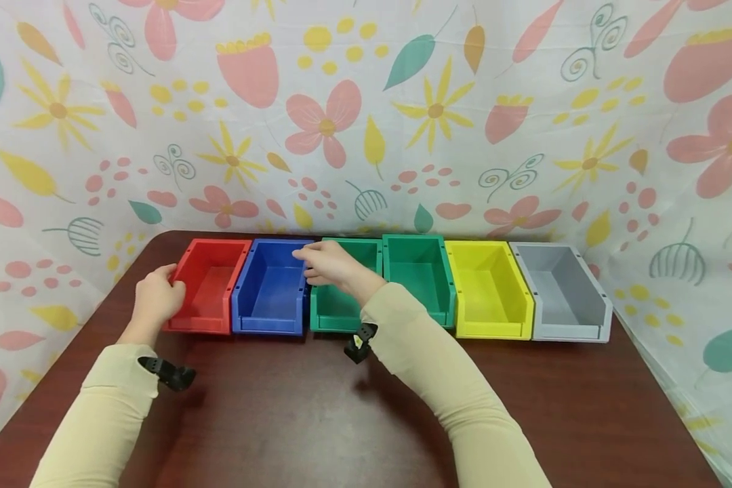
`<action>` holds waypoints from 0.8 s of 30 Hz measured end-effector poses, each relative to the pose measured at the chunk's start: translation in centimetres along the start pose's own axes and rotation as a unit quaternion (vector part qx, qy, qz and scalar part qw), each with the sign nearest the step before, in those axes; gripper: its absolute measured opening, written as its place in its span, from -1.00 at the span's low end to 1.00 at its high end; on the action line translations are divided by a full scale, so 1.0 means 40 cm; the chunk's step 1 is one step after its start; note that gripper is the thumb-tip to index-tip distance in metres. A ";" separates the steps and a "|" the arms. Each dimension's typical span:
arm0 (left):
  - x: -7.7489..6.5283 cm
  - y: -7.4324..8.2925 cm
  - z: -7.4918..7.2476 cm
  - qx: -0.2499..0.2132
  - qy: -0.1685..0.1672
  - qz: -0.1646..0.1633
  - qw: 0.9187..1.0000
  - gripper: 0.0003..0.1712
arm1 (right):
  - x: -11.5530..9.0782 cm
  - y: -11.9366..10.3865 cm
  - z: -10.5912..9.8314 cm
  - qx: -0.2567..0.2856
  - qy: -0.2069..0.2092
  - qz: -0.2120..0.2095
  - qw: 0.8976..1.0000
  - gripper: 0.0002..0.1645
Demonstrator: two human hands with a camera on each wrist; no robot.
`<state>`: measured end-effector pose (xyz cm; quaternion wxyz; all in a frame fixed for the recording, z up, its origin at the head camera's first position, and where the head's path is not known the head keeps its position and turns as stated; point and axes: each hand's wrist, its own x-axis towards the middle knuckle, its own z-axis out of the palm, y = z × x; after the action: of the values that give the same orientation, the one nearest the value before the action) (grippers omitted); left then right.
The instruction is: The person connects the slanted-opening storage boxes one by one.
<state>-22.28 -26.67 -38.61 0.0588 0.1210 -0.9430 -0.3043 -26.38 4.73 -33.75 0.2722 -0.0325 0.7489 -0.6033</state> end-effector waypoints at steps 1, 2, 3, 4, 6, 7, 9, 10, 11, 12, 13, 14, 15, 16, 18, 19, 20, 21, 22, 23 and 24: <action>0.000 -0.007 -0.005 -0.001 0.005 -0.003 1.000 -0.41 | 0.010 0.002 0.006 -0.014 0.005 -0.004 1.000 -0.25; 0.001 -0.014 -0.009 -0.003 0.009 -0.006 1.000 -0.41 | 0.019 0.004 0.013 -0.029 0.014 -0.008 0.999 -0.23; 0.001 -0.020 -0.011 -0.006 0.012 -0.008 1.000 -0.42 | 0.027 0.005 0.019 -0.048 0.026 -0.011 0.998 -0.22; 0.002 -0.026 -0.011 -0.010 0.014 -0.008 1.000 -0.42 | 0.036 0.005 0.026 -0.067 0.040 -0.013 0.997 -0.22; 0.004 -0.034 -0.006 -0.024 0.026 -0.005 0.999 -0.43 | 0.051 0.006 0.039 -0.112 0.070 -0.013 0.991 -0.22; 0.004 -0.037 -0.001 -0.033 0.033 -0.003 0.999 -0.43 | 0.058 0.005 0.045 -0.135 0.083 -0.010 0.987 -0.22; 0.006 -0.041 0.013 -0.048 0.051 0.005 0.997 -0.44 | 0.070 0.000 0.058 -0.182 0.099 -0.002 0.978 -0.28; 0.007 -0.042 0.021 -0.056 0.062 0.009 0.996 -0.45 | 0.076 -0.002 0.063 -0.204 0.106 0.004 0.973 -0.32; 0.008 -0.043 0.029 -0.062 0.073 0.014 0.995 -0.46 | 0.081 -0.004 0.067 -0.222 0.113 0.011 0.968 -0.38; 0.008 -0.044 0.035 -0.068 0.084 0.020 0.994 -0.47 | 0.085 -0.006 0.071 -0.236 0.119 0.017 0.964 -0.45; 0.010 -0.044 0.042 -0.070 0.092 0.025 0.993 -0.47 | 0.089 -0.009 0.073 -0.249 0.126 0.021 0.960 -0.51; 0.011 -0.044 0.046 -0.070 0.100 0.031 0.992 -0.48 | 0.091 -0.010 0.075 -0.258 0.133 0.024 0.957 -0.56; 0.012 -0.043 0.050 -0.070 0.106 0.036 0.991 -0.48 | 0.092 -0.012 0.076 -0.261 0.141 0.028 0.955 -0.59; 0.014 -0.043 0.052 -0.069 0.107 0.038 0.991 -0.48 | 0.093 -0.013 0.076 -0.262 0.147 0.030 0.953 -0.59; 0.015 -0.044 0.053 -0.067 0.104 0.038 0.992 -0.47 | 0.091 -0.012 0.074 -0.255 0.156 0.032 0.954 -0.66; 0.015 -0.045 0.053 -0.065 0.100 0.035 0.992 -0.47 | 0.090 -0.011 0.071 -0.249 0.159 0.031 0.955 -0.71; 0.014 -0.046 0.052 -0.064 0.097 0.033 0.993 -0.47 | 0.089 -0.009 0.069 -0.241 0.162 0.030 0.957 -0.80; 0.014 -0.048 0.051 -0.062 0.092 0.031 0.993 -0.47 | 0.088 -0.006 0.065 -0.232 0.163 0.028 0.959 -0.87; 0.013 -0.050 0.050 -0.061 0.088 0.028 0.994 -0.46 | 0.087 -0.004 0.061 -0.221 0.162 0.021 0.962 -0.88; 0.013 -0.052 0.049 -0.060 0.088 0.027 0.994 -0.46 | 0.087 -0.002 0.057 -0.209 0.160 0.016 0.965 -0.89; 0.012 -0.055 0.047 -0.059 0.088 0.026 0.994 -0.46 | 0.085 -0.001 0.052 -0.196 0.154 0.013 0.968 -0.89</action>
<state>-22.69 -27.46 -41.40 0.1560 0.1192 -0.9174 -0.3462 -28.36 1.59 -35.24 0.1499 0.0183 0.8857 -0.4390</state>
